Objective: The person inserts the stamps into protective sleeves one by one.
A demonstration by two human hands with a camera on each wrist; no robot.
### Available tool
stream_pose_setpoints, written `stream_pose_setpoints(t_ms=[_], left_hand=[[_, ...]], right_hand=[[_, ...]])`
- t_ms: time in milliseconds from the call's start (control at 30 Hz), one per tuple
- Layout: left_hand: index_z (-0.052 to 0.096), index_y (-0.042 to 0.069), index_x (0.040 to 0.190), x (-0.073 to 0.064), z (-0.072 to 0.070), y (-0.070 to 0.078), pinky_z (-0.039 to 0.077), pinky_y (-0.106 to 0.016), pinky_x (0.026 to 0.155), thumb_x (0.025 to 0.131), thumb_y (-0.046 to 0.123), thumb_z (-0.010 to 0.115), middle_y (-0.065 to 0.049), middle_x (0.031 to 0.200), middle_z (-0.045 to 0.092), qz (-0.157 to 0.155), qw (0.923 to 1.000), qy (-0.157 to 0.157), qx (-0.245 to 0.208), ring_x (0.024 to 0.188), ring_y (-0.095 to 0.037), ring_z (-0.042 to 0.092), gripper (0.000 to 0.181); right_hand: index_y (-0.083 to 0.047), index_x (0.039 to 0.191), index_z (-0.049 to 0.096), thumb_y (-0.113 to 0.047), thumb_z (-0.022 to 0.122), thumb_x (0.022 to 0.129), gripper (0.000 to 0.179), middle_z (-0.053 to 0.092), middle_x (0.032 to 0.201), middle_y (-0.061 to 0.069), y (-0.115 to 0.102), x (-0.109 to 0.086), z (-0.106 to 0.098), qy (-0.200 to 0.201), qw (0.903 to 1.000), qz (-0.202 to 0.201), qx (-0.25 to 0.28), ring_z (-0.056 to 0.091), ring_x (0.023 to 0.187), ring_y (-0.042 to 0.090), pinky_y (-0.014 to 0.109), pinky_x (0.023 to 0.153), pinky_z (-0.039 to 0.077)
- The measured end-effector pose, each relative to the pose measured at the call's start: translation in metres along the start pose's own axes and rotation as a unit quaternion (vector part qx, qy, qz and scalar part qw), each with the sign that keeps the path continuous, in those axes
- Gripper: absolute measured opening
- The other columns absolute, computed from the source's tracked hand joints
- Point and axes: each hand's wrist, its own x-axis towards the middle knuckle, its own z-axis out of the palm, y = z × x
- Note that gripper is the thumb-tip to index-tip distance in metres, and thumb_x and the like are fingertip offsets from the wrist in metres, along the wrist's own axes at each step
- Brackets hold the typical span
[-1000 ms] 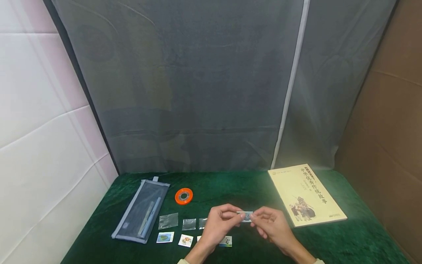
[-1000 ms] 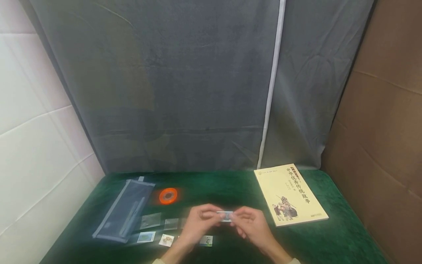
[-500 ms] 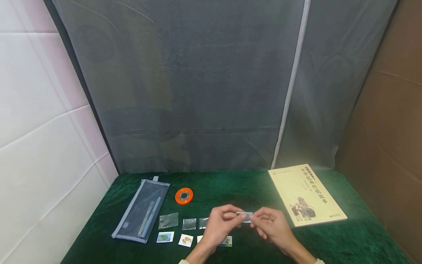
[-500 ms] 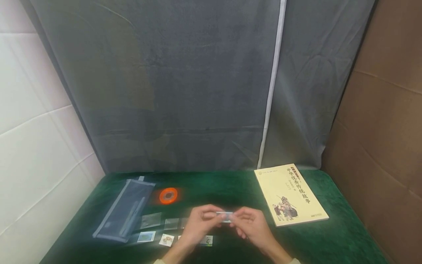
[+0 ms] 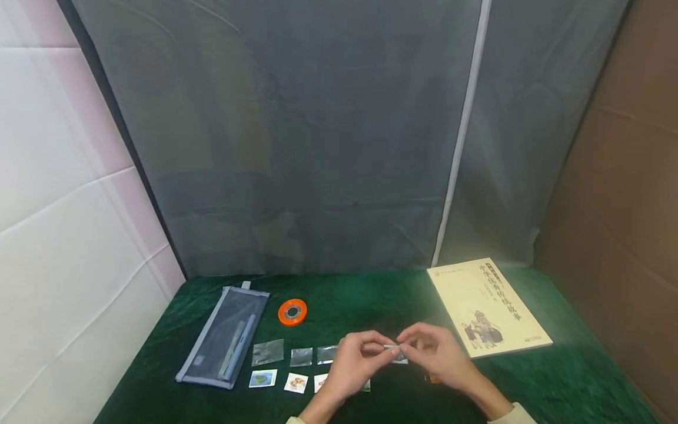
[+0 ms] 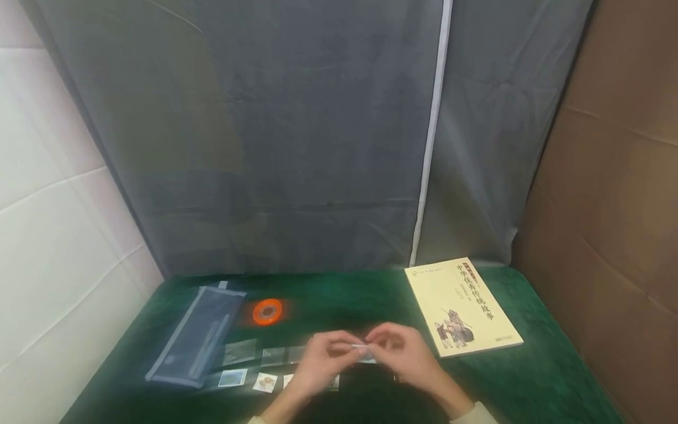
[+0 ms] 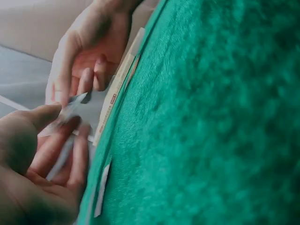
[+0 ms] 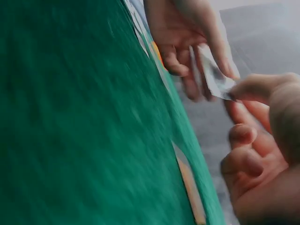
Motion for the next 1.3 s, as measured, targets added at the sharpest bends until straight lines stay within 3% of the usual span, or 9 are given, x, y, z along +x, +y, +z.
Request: stream_pose_setpoints(t_ms=[133, 300, 500, 633, 900, 1033, 1167, 1300], left_hand=[[0.083, 0.023, 0.102, 0.0, -0.001, 0.003, 0.06, -0.02, 0.071, 0.1, 0.031, 0.08, 0.01, 0.095, 0.082, 0.02, 0.9974, -0.012, 0.068, 0.082, 0.0, 0.074, 0.009], [0.083, 0.019, 0.102, -0.001, -0.003, 0.006, 0.058, -0.019, 0.069, 0.099, 0.019, 0.081, 0.013, 0.091, 0.081, 0.037, 0.9919, -0.044, 0.113, 0.078, 0.004, 0.071, 0.004], [0.082, 0.018, 0.107, -0.002, -0.005, 0.008, 0.056, -0.018, 0.074, 0.093, 0.004, 0.082, 0.011, 0.098, 0.079, 0.062, 0.9789, -0.084, 0.176, 0.084, 0.005, 0.065, 0.02], [0.083, 0.016, 0.106, -0.005, -0.004, 0.011, 0.056, -0.017, 0.075, 0.09, 0.0, 0.083, 0.007, 0.099, 0.077, 0.071, 0.9701, -0.085, 0.216, 0.085, 0.004, 0.063, 0.022], [0.085, 0.019, 0.099, -0.006, -0.002, 0.011, 0.056, -0.018, 0.074, 0.09, 0.003, 0.085, 0.011, 0.095, 0.074, 0.055, 0.9656, -0.094, 0.236, 0.084, 0.005, 0.063, 0.018], [0.086, 0.018, 0.098, -0.007, -0.002, 0.012, 0.057, -0.017, 0.076, 0.091, 0.003, 0.084, 0.01, 0.103, 0.074, 0.057, 0.9649, -0.11, 0.231, 0.088, 0.005, 0.066, 0.016], [0.086, 0.017, 0.1, -0.007, -0.001, 0.012, 0.058, -0.017, 0.078, 0.092, 0.004, 0.084, 0.009, 0.107, 0.074, 0.06, 0.9635, -0.118, 0.233, 0.091, 0.004, 0.066, 0.015], [0.084, 0.018, 0.11, -0.005, -0.004, 0.013, 0.058, -0.018, 0.078, 0.092, 0.005, 0.085, 0.008, 0.107, 0.076, 0.064, 0.9633, -0.121, 0.231, 0.091, 0.004, 0.066, 0.022]], right_hand=[[-0.022, 0.107, 0.078, -0.021, 0.078, 0.101, 0.006, 0.078, 0.091, 0.0, 0.001, 0.002, -0.011, -0.042, 0.9973, 0.006, -0.06, 0.046, 0.053, -0.004, 0.022, 0.046, 0.042], [-0.026, 0.101, 0.079, -0.026, 0.081, 0.098, 0.004, 0.078, 0.091, -0.007, 0.001, 0.002, -0.014, -0.072, 0.9911, 0.02, -0.11, 0.042, 0.05, -0.005, 0.02, 0.046, 0.039], [-0.027, 0.098, 0.079, -0.029, 0.082, 0.097, 0.004, 0.078, 0.087, -0.014, 0.004, 0.001, -0.012, -0.091, 0.9841, 0.05, -0.144, 0.052, 0.048, 0.0, 0.025, 0.047, 0.05], [-0.024, 0.099, 0.079, -0.027, 0.083, 0.096, 0.006, 0.077, 0.086, -0.015, 0.004, 0.0, -0.012, -0.097, 0.9818, 0.062, -0.151, 0.058, 0.05, 0.003, 0.028, 0.048, 0.055], [-0.029, 0.097, 0.079, -0.023, 0.085, 0.095, 0.008, 0.072, 0.088, -0.015, 0.002, -0.001, -0.012, -0.101, 0.979, 0.039, -0.173, 0.063, 0.073, 0.0, 0.027, 0.052, 0.057], [-0.029, 0.099, 0.08, -0.027, 0.086, 0.094, 0.007, 0.069, 0.091, -0.017, 0.001, -0.001, -0.013, -0.096, 0.9747, 0.014, -0.201, 0.061, 0.081, -0.001, 0.023, 0.065, 0.056], [-0.03, 0.099, 0.082, -0.029, 0.086, 0.094, 0.007, 0.068, 0.091, -0.022, 0.001, -0.002, -0.014, -0.092, 0.9697, 0.001, -0.226, 0.06, 0.086, -0.002, 0.025, 0.079, 0.054], [-0.032, 0.099, 0.082, -0.03, 0.086, 0.094, 0.007, 0.068, 0.09, -0.022, 0.002, -0.002, -0.015, -0.094, 0.9694, 0.001, -0.227, 0.06, 0.086, -0.002, 0.025, 0.079, 0.053]])
